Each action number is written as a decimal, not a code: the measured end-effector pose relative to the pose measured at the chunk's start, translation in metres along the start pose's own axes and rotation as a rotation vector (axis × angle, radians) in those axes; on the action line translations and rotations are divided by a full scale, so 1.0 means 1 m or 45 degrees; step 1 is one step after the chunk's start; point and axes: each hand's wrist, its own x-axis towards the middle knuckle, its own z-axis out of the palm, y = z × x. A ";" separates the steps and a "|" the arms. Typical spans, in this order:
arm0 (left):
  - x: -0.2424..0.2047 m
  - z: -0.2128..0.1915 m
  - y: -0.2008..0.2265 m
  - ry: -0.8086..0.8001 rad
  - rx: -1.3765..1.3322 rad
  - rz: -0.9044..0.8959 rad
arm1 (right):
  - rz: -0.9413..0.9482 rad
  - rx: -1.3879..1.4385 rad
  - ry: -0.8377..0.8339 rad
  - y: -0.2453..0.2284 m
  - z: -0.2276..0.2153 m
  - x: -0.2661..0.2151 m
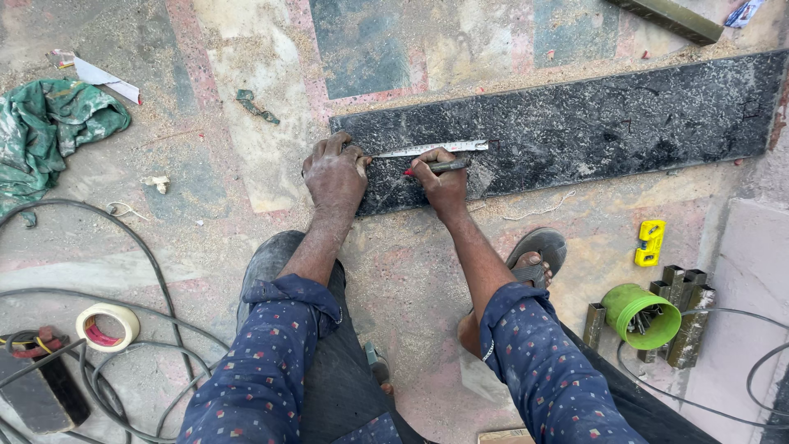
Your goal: The person sits on the floor and uses a tape measure and a red marker to measure and mark a long, dark rectangular stone slab. They also use a square metal tube to draw precise lines and squares on the stone surface.
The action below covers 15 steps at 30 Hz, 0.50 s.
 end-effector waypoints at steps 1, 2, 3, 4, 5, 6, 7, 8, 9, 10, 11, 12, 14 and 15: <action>0.000 -0.001 0.000 0.002 0.004 0.004 | 0.082 -0.052 -0.046 -0.002 0.002 0.003; 0.000 -0.001 0.000 -0.013 0.010 -0.002 | 0.159 -0.108 -0.093 -0.005 0.002 0.005; 0.000 -0.002 0.001 -0.028 0.016 -0.009 | 0.105 -0.104 -0.088 -0.007 0.002 0.005; 0.002 -0.002 0.001 -0.038 0.022 -0.015 | 0.047 -0.100 -0.083 -0.010 0.002 0.007; 0.003 -0.003 0.002 -0.039 0.016 -0.017 | -0.011 -0.097 -0.080 -0.013 0.002 0.008; 0.003 -0.004 0.002 -0.041 0.010 -0.021 | -0.024 -0.171 -0.057 -0.015 0.003 0.007; 0.003 -0.004 0.002 -0.043 0.004 -0.025 | -0.037 -0.245 -0.034 -0.016 0.004 0.007; 0.003 -0.005 0.003 -0.054 0.007 -0.026 | -0.046 -0.320 -0.008 -0.017 0.004 0.006; 0.002 -0.005 0.003 -0.065 0.010 -0.027 | -0.080 -0.361 0.010 -0.018 0.006 0.004; 0.003 -0.006 0.004 -0.075 0.012 -0.027 | -0.115 -0.401 0.029 -0.019 0.007 0.004; 0.003 -0.006 0.004 -0.072 0.005 -0.027 | -0.150 -0.442 0.048 -0.019 0.009 0.003; 0.003 -0.007 0.004 -0.068 -0.003 -0.030 | -0.181 -0.475 0.063 -0.021 0.010 0.003; 0.002 -0.009 0.004 -0.056 -0.016 -0.035 | -0.240 -0.544 0.099 -0.023 0.013 0.002; 0.002 -0.009 0.004 -0.047 -0.020 -0.038 | -0.171 -0.536 0.081 -0.025 0.014 0.002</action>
